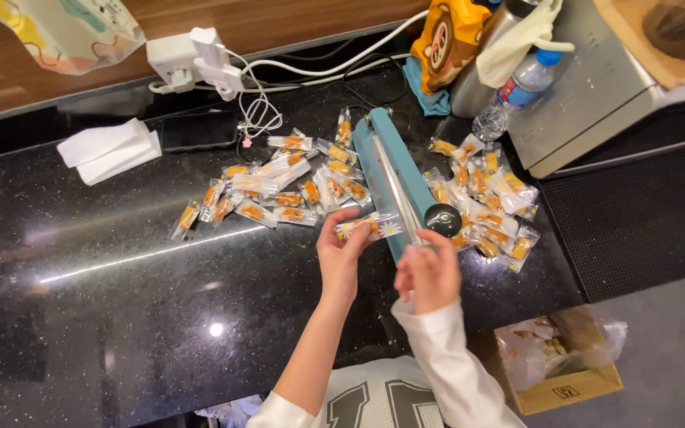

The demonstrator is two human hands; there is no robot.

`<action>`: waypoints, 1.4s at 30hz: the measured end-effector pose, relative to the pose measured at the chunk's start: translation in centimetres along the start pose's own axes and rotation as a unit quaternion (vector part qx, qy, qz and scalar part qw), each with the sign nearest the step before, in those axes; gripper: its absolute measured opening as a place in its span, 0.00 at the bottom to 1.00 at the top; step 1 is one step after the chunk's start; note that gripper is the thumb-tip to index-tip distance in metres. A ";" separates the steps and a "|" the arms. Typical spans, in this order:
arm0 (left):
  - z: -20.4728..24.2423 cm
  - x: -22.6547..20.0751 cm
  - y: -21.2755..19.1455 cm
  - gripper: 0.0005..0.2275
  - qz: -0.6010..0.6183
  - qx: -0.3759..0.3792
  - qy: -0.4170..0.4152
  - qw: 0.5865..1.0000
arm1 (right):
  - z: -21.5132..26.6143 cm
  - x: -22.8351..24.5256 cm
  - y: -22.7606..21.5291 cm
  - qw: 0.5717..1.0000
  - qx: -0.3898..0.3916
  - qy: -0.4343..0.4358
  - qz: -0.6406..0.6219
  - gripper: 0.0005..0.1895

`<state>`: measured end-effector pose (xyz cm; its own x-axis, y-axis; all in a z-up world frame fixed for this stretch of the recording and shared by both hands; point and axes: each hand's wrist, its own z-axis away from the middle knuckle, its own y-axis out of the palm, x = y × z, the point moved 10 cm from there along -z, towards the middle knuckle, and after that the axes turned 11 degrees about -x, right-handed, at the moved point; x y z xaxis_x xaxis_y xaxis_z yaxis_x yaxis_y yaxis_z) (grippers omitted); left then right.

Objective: The person seals several small plastic packets containing orange contents using a heat sealing machine on a workshop counter.

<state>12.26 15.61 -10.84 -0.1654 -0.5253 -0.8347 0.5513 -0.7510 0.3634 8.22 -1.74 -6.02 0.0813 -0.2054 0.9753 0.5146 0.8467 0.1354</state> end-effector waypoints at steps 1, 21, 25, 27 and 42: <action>0.0 0.1 0.1 0.15 0.009 0.010 0.015 1.000 | -0.5 -1.7 0.8 0.999 0.025 0.022 -0.042 0.20; -4.5 3.7 0.7 0.22 -0.066 -0.001 -0.035 0.997 | 1.1 4.0 -4.8 0.967 -0.201 -0.157 -0.025 0.06; -5.3 5.2 2.6 0.22 -0.125 0.007 -0.010 0.992 | 0.0 5.5 -7.6 0.952 -0.238 -0.188 -0.033 0.06; -6.6 6.4 2.1 0.21 -0.185 -0.012 0.008 0.983 | -0.4 6.1 -8.3 0.952 -0.242 -0.186 -0.030 0.06; -6.5 6.4 2.0 0.17 -0.270 -0.028 0.018 0.962 | -3.0 11.2 -4.4 0.933 -0.130 -0.311 0.127 0.06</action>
<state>17.62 13.36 -18.10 -0.4120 -0.0483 -0.9099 0.4354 -0.8876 -0.1500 9.43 -9.27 3.78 -0.2413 0.3787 0.8935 0.7428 0.6645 -0.0811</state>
